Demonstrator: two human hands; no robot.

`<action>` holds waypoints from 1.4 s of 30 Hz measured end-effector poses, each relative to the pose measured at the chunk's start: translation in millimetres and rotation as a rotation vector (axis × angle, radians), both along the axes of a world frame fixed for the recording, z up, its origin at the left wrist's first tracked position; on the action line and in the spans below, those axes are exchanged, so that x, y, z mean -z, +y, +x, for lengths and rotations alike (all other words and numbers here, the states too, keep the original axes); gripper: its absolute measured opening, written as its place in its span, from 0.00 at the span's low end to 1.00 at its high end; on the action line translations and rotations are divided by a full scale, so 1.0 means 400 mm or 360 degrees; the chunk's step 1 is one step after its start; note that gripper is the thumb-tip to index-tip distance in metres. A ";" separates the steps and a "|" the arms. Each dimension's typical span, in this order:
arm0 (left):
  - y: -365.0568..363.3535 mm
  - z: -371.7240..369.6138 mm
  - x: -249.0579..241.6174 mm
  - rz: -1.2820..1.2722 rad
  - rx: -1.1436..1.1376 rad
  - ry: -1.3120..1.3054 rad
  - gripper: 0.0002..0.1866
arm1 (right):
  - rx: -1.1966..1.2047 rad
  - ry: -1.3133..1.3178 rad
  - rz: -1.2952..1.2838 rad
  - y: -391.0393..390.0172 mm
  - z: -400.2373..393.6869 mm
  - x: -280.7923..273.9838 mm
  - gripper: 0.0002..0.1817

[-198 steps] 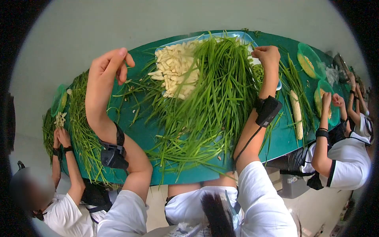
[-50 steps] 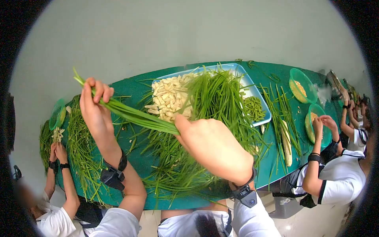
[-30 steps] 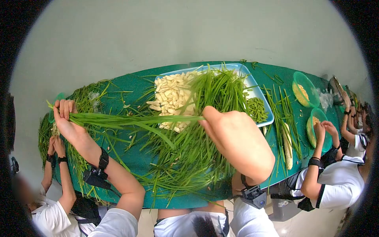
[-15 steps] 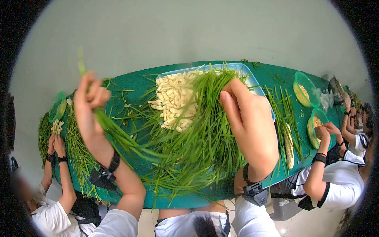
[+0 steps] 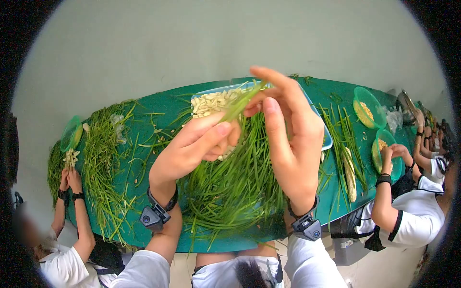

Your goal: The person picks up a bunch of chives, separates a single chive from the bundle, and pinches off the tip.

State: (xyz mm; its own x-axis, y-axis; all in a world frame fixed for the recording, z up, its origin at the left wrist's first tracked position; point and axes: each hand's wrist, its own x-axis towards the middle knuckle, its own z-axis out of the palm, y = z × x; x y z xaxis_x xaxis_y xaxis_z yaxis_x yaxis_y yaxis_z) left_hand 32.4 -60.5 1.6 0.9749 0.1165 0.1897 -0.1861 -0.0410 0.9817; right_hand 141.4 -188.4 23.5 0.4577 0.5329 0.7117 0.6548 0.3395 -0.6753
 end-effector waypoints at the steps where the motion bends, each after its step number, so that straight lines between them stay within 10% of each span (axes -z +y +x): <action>1: 0.000 0.003 0.003 0.0015 0.0010 -0.0019 0.16 | 0.0025 0.0037 -0.0001 0.004 -0.004 0.001 0.14; 42: 0.012 -0.015 -0.011 0.0863 -0.0518 -0.0397 0.15 | -0.0006 0.0135 0.0067 -0.008 -0.028 0.003 0.06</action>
State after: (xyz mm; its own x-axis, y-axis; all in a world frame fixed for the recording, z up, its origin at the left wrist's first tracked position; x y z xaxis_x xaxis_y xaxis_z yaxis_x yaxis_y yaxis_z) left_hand 26.5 -55.6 5.8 0.8257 0.2216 0.5187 -0.2991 -0.6076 0.7358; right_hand 130.3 -191.7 22.1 0.5151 0.5055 0.6922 0.5944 0.3711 -0.7134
